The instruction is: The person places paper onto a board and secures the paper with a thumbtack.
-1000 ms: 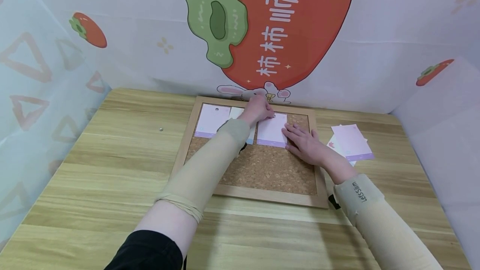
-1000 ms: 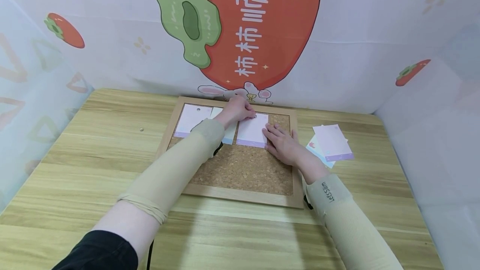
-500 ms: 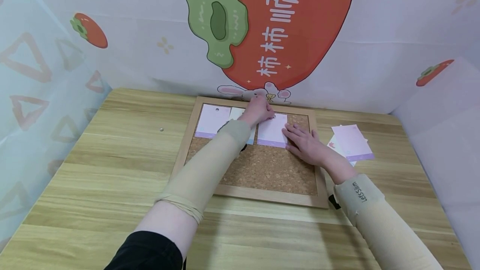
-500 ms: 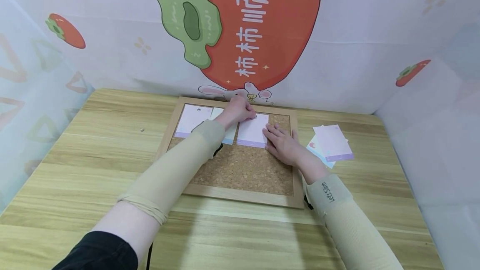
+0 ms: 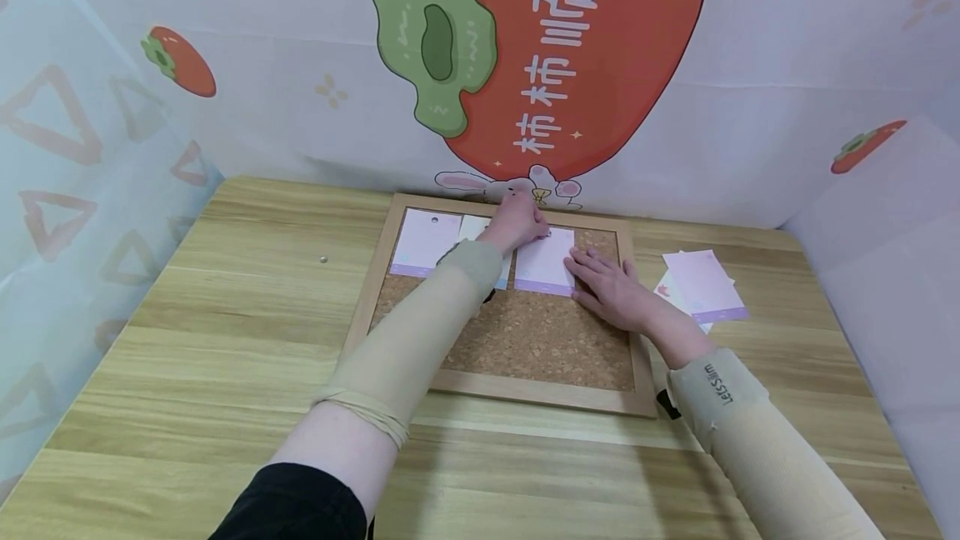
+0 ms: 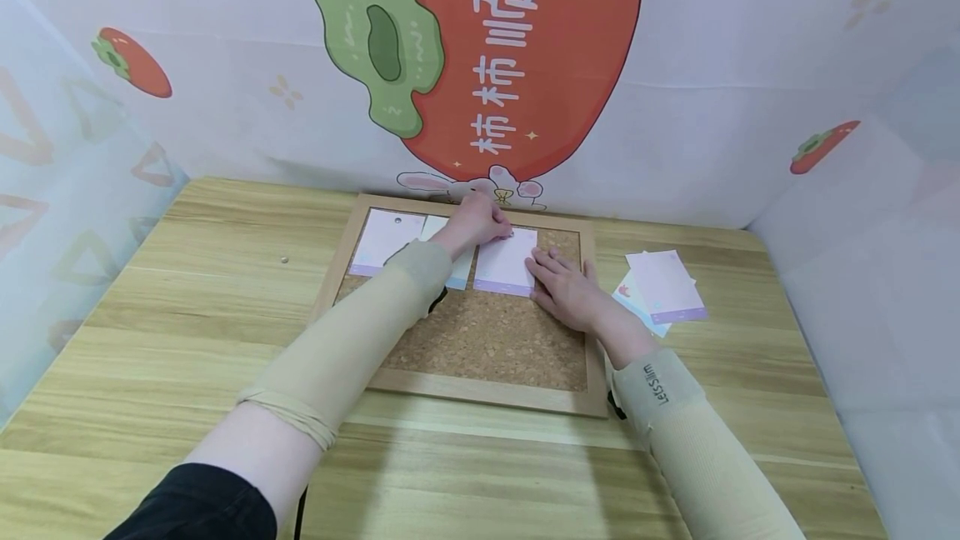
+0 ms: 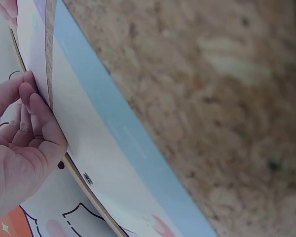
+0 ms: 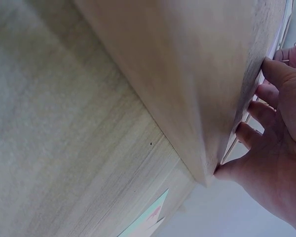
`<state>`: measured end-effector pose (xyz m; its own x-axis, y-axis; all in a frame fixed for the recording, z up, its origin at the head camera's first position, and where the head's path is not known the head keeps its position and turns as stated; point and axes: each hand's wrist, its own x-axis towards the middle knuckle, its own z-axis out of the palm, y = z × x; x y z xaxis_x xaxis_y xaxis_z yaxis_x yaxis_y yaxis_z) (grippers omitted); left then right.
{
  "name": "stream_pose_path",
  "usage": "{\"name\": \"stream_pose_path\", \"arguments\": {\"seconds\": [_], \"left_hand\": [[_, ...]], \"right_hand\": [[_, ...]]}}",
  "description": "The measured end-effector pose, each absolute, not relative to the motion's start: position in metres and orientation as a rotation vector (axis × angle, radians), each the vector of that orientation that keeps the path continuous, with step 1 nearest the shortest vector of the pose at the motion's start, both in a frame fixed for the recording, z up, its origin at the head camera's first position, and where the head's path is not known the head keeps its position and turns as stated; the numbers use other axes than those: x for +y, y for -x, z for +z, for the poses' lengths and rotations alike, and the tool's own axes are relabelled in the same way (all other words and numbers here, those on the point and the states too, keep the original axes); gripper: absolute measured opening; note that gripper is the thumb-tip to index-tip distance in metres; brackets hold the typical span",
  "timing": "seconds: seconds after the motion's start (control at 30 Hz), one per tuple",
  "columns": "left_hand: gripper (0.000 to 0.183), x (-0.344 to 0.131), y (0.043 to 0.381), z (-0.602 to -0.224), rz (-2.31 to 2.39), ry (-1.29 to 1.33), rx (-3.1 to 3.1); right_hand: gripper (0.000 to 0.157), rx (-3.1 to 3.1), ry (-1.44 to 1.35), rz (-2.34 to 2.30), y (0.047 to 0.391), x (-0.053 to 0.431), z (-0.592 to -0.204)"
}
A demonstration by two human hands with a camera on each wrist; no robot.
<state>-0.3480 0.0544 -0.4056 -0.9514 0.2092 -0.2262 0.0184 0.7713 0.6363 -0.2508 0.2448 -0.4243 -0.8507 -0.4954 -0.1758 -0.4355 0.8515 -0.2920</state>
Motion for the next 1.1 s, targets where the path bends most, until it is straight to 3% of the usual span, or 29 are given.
{"name": "stream_pose_path", "arguments": {"seconds": [1.1], "left_hand": [[0.012,0.0565,0.3474,-0.4043,0.936,-0.171,2.7]], "right_hand": [[0.057,2.777,0.697,-0.351,0.2508,0.2453,-0.4236]]}}
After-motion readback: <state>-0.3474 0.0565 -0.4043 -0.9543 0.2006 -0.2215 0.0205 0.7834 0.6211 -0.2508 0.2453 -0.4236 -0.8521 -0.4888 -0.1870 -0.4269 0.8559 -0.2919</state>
